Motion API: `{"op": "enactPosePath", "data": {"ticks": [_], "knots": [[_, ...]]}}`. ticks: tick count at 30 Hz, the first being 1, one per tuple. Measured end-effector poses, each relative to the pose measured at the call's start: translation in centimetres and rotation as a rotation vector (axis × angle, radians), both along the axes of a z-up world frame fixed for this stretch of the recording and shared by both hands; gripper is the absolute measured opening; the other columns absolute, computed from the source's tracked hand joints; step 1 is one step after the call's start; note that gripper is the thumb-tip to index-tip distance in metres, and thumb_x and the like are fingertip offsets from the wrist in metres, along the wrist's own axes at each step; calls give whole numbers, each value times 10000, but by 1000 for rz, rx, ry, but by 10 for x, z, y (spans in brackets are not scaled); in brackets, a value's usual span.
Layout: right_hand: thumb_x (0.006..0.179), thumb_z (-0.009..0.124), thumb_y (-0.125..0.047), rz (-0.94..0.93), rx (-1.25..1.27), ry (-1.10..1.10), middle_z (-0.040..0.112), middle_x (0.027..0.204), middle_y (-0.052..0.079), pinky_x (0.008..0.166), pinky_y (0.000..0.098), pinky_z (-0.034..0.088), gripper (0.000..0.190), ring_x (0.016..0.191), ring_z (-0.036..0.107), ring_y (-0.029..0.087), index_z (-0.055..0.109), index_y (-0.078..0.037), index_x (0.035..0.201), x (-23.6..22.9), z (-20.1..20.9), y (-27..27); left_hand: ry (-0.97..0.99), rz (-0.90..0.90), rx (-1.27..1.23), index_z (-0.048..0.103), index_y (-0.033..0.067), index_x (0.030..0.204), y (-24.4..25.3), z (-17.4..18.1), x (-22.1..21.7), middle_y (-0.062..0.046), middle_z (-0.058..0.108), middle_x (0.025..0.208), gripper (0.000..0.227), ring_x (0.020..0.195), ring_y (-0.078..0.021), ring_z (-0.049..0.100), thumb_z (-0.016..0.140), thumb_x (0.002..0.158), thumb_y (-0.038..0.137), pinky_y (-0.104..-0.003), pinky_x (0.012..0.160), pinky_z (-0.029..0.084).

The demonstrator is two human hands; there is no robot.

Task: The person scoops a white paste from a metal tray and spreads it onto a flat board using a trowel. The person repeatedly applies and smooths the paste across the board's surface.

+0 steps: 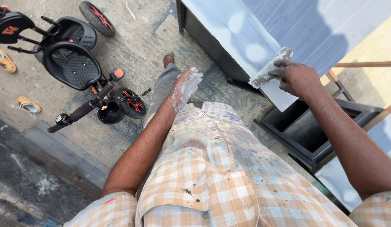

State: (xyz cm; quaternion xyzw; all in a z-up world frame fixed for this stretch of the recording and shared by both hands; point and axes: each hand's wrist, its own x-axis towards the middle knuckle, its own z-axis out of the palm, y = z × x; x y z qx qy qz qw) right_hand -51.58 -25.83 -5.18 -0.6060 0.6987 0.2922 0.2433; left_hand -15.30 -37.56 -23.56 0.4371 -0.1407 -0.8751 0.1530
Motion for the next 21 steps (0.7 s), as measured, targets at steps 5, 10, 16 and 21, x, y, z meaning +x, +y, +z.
{"op": "enactPosePath", "data": {"ticks": [5, 10, 16, 21], "knots": [[847, 775, -211, -132, 106, 52, 436, 1613, -153, 911, 369, 629, 602, 1194, 650, 166, 621, -409, 1395, -27, 11, 116, 55, -231, -40, 545, 63, 1444, 35, 2, -38, -169, 638, 1391, 717, 1270, -282, 590, 675, 882, 489, -375, 1029, 450], [840, 766, -142, -435, -19, -121, 449, 1636, -161, 1030, 403, 566, 635, 1048, 723, 179, 623, -409, 1397, -36, 29, 174, 147, -373, -168, 425, 42, 1512, 63, -6, -113, -213, 533, 1509, 877, 1387, -308, 526, 703, 852, 548, -408, 1145, 410], [752, 682, 36, -631, -753, -855, 464, 1662, 65, 1236, 422, 373, 704, 1454, 500, 294, 650, -245, 1397, 81, 20, 124, 639, -98, 218, 352, -61, 1575, 76, 31, -184, -336, 390, 1580, 1007, 1400, -397, 508, 482, 986, 745, -509, 1215, 372], [679, 667, 34, -539, -885, -960, 381, 1670, 109, 1284, 487, 286, 832, 1555, 346, 312, 561, -155, 1482, 169, 25, 40, 1105, 342, 353, 314, -80, 1586, 25, 77, -118, -324, 360, 1607, 971, 1358, -421, 524, 375, 1078, 745, -527, 1155, 475]]}}
